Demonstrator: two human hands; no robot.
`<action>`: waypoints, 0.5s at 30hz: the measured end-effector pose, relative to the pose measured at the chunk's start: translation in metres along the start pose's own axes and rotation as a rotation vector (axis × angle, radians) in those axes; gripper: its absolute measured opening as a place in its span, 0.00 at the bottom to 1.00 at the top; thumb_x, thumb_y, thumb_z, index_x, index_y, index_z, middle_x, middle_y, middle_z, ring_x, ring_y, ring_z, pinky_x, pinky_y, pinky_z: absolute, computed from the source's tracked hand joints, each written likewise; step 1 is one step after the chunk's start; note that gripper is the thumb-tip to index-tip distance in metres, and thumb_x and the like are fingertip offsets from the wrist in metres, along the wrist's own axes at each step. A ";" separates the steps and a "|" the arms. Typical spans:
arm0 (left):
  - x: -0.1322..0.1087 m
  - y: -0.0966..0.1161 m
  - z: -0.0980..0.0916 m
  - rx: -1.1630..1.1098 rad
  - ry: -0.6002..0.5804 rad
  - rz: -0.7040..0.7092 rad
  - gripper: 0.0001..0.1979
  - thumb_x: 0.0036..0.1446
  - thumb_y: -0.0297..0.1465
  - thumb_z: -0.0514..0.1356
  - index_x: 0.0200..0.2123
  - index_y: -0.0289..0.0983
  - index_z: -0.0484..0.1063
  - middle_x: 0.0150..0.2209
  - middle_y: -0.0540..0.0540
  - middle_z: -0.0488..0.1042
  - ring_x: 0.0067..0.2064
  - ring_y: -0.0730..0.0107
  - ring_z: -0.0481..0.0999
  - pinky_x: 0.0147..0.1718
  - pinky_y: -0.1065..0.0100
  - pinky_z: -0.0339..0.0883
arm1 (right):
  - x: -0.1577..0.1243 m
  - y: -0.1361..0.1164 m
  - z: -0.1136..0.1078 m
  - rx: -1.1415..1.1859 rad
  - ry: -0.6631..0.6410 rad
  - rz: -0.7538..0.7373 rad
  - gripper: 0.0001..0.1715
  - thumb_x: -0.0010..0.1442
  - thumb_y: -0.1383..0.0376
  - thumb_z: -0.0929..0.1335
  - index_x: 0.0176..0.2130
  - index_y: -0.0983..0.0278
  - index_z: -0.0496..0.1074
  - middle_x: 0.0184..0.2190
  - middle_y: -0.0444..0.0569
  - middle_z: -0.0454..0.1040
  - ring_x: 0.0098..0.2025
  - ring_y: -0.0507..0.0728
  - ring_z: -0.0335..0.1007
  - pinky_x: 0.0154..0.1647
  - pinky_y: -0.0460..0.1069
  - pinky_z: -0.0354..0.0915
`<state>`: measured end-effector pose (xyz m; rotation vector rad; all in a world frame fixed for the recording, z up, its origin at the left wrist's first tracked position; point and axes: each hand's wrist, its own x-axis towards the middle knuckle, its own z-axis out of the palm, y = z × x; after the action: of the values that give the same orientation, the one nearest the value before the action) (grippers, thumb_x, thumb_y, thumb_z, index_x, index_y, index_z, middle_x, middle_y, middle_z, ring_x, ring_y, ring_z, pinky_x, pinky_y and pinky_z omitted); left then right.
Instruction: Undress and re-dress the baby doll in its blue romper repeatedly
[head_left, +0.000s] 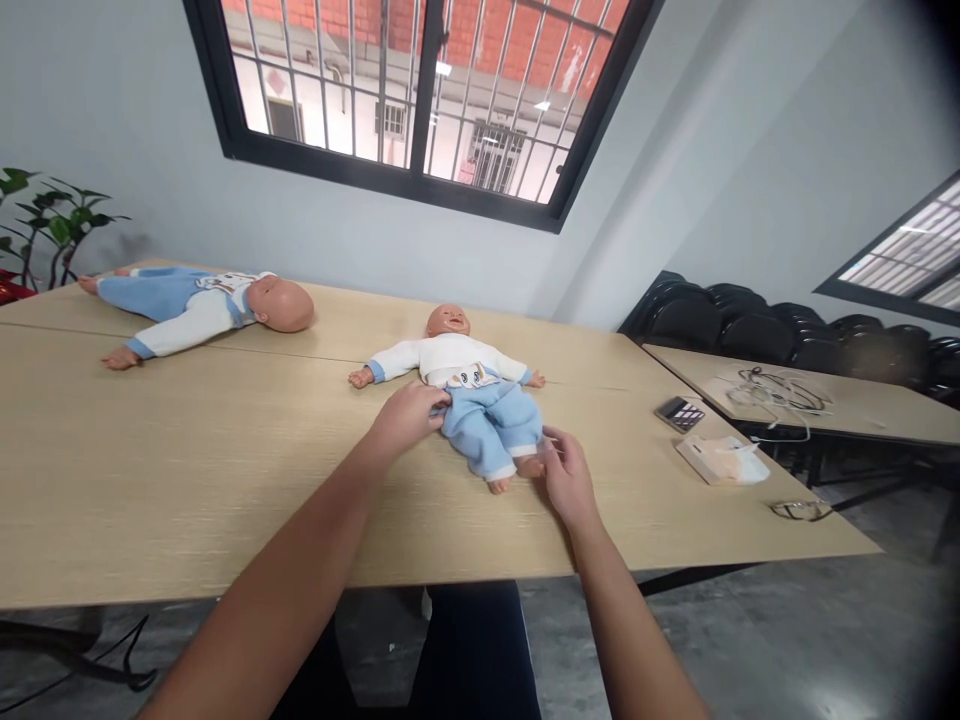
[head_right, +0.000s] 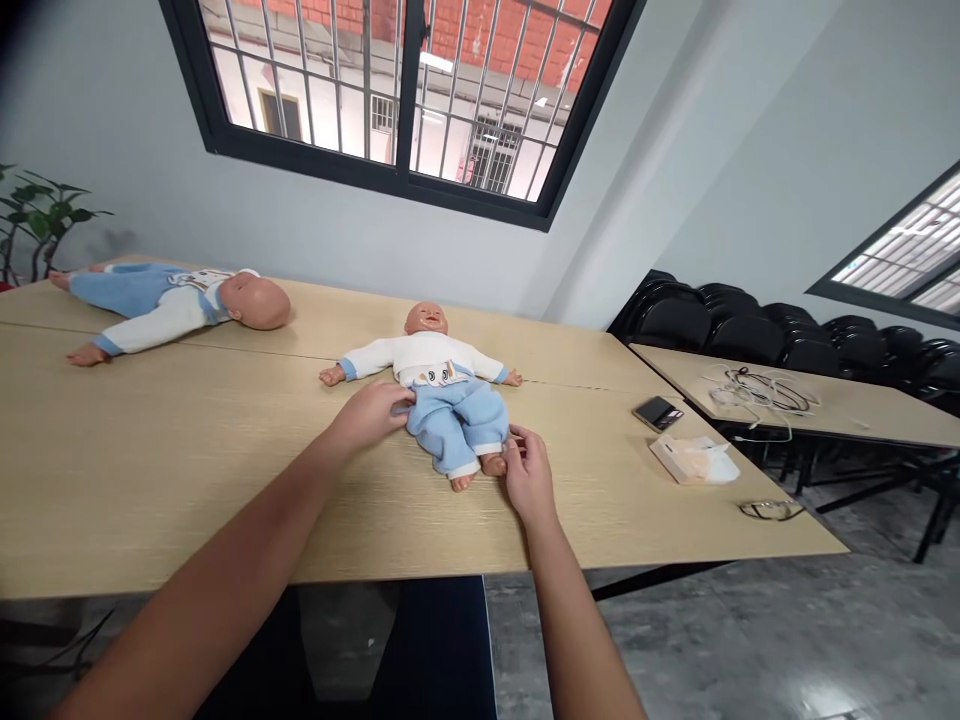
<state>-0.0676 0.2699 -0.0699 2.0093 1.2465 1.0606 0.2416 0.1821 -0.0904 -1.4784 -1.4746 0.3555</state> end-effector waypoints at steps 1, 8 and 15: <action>-0.001 0.001 0.001 0.018 -0.031 0.020 0.06 0.52 0.30 0.66 0.36 0.42 0.78 0.44 0.42 0.82 0.51 0.49 0.76 0.52 0.57 0.66 | -0.006 -0.003 -0.001 -0.073 0.064 -0.094 0.18 0.68 0.54 0.64 0.49 0.62 0.74 0.50 0.60 0.76 0.52 0.66 0.72 0.55 0.63 0.68; -0.002 -0.015 0.017 -0.044 -0.131 -0.037 0.09 0.62 0.38 0.59 0.39 0.40 0.76 0.39 0.44 0.82 0.37 0.58 0.78 0.38 0.62 0.70 | -0.051 -0.038 0.006 -0.350 -0.245 -0.479 0.08 0.71 0.61 0.64 0.42 0.58 0.72 0.42 0.56 0.78 0.47 0.65 0.74 0.50 0.59 0.68; 0.004 -0.030 0.028 -0.099 -0.072 -0.075 0.10 0.67 0.38 0.55 0.44 0.39 0.71 0.45 0.41 0.81 0.45 0.57 0.79 0.46 0.60 0.71 | -0.052 -0.035 0.013 -0.401 -0.268 -0.353 0.12 0.70 0.55 0.69 0.47 0.60 0.71 0.49 0.57 0.78 0.53 0.67 0.72 0.52 0.60 0.68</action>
<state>-0.0578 0.2849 -0.1067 1.8942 1.1995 0.9865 0.1998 0.1342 -0.0912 -1.4737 -2.0765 0.0402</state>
